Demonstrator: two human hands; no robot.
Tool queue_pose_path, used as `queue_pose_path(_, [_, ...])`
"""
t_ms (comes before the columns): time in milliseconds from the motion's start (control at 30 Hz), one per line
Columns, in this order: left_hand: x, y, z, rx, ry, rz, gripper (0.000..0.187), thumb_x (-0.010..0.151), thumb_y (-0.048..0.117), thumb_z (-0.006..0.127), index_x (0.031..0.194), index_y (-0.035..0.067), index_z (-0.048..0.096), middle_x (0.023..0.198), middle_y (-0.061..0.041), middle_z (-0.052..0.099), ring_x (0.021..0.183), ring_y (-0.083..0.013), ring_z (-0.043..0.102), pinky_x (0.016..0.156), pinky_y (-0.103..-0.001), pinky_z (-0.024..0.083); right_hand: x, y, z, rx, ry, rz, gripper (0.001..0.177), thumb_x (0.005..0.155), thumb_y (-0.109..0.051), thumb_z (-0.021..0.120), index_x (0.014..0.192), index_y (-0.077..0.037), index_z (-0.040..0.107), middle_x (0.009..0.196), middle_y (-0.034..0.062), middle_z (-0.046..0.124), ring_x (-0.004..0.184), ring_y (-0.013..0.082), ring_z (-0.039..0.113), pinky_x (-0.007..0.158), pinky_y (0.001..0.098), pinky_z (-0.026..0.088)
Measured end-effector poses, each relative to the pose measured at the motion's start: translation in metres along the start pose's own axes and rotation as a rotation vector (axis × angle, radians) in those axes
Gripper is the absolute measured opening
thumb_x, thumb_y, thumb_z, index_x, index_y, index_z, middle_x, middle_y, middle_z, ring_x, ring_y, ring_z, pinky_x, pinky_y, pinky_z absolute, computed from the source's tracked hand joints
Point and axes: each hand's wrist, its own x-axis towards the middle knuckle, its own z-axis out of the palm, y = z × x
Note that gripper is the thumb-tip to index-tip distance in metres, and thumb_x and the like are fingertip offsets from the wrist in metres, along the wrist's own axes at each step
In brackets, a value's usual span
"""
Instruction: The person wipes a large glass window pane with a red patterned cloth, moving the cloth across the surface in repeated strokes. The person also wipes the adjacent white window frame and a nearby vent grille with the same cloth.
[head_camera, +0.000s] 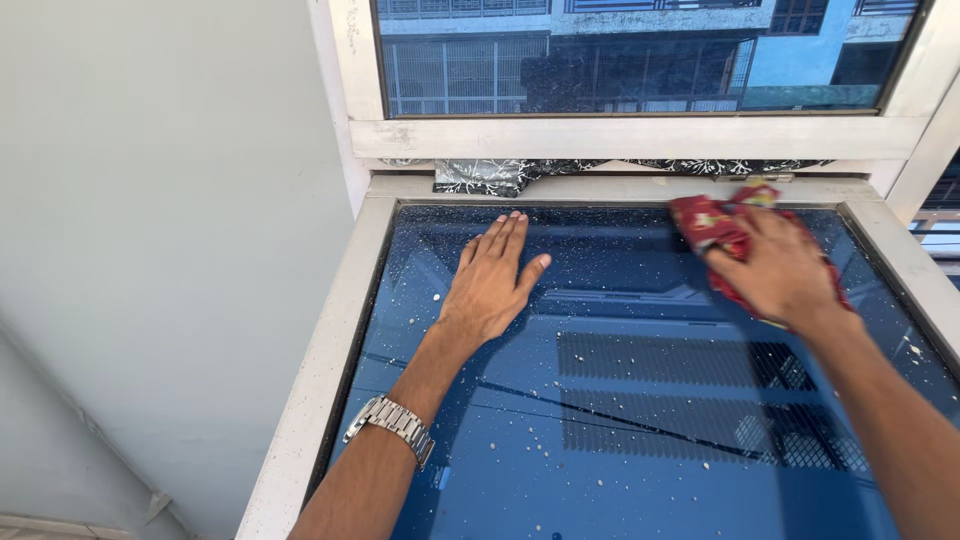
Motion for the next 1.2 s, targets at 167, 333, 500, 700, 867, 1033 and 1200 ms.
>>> queue_pose_path(167, [-0.004,0.007,-0.006,0.065,0.07,0.074,0.064,0.108,0.043,0.032,0.155,0.0,0.032,0.159,-0.016,0.04,0.15,-0.0289,0.032,0.122,-0.048,0.025,-0.018,0.013,-0.01,-0.076,0.003,0.165,0.083,0.091,-0.065,0.044,0.154,-0.01,0.045,0.161,0.0195,0.036,0.148,0.0403,0.032,0.12,0.0595,0.026])
queue_pose_path(333, [0.019,0.033,-0.001,-0.07,0.064,0.092,0.058,0.109,0.036,0.028,0.155,0.003,0.038,0.157,-0.014,0.046,0.15,-0.0267,0.038,0.123,-0.045,0.031,-0.029,-0.044,0.001,0.03,-0.041,-0.172,0.079,0.086,-0.057,0.053,0.151,-0.013,0.045,0.16,0.0161,0.034,0.146,0.0392,0.032,0.119,0.0568,0.025])
queue_pose_path(500, [0.032,0.091,0.038,-0.108,0.049,0.191,0.062,0.108,0.04,0.027,0.156,0.001,0.034,0.16,-0.016,0.038,0.149,-0.0292,0.033,0.121,-0.048,0.025,-0.019,-0.018,0.001,0.027,0.016,-0.25,0.075,0.085,-0.056,0.055,0.145,-0.012,0.051,0.161,0.012,0.037,0.148,0.0342,0.035,0.121,0.0525,0.025])
queue_pose_path(700, [0.028,0.087,0.044,-0.054,-0.098,0.233,0.065,0.107,0.05,0.027,0.155,0.008,0.035,0.163,-0.009,0.034,0.152,-0.0239,0.027,0.123,-0.046,0.019,0.007,0.068,0.004,-0.105,0.083,-0.08,0.074,0.093,-0.059,0.049,0.149,-0.011,0.051,0.159,0.0175,0.037,0.15,0.0364,0.031,0.123,0.0568,0.022])
queue_pose_path(867, [0.027,0.088,0.039,0.032,-0.1,0.255,0.061,0.105,0.05,0.027,0.155,0.017,0.039,0.162,-0.006,0.035,0.15,-0.0232,0.028,0.123,-0.047,0.019,-0.016,0.108,-0.003,-0.221,0.136,0.008,0.074,0.093,-0.06,0.048,0.149,-0.012,0.05,0.159,0.0175,0.037,0.152,0.0374,0.027,0.117,0.0634,0.025])
queue_pose_path(1033, [0.02,0.1,0.041,0.142,-0.114,0.19,0.058,0.105,0.047,0.027,0.155,0.02,0.04,0.162,-0.006,0.034,0.15,-0.026,0.028,0.123,-0.049,0.02,-0.073,0.105,-0.028,-0.13,0.055,0.159,0.076,0.09,-0.059,0.048,0.15,-0.013,0.049,0.162,0.0167,0.035,0.151,0.0379,0.029,0.108,0.0645,0.037])
queue_pose_path(1200, [-0.007,0.128,0.049,0.141,-0.166,0.084,0.06,0.106,0.045,0.026,0.157,0.012,0.033,0.164,-0.012,0.025,0.152,-0.0316,0.02,0.122,-0.054,0.015,-0.14,0.091,-0.046,-0.149,0.062,0.165,0.078,0.09,-0.061,0.05,0.15,-0.012,0.049,0.159,0.0207,0.037,0.145,0.0407,0.035,0.112,0.0603,0.037])
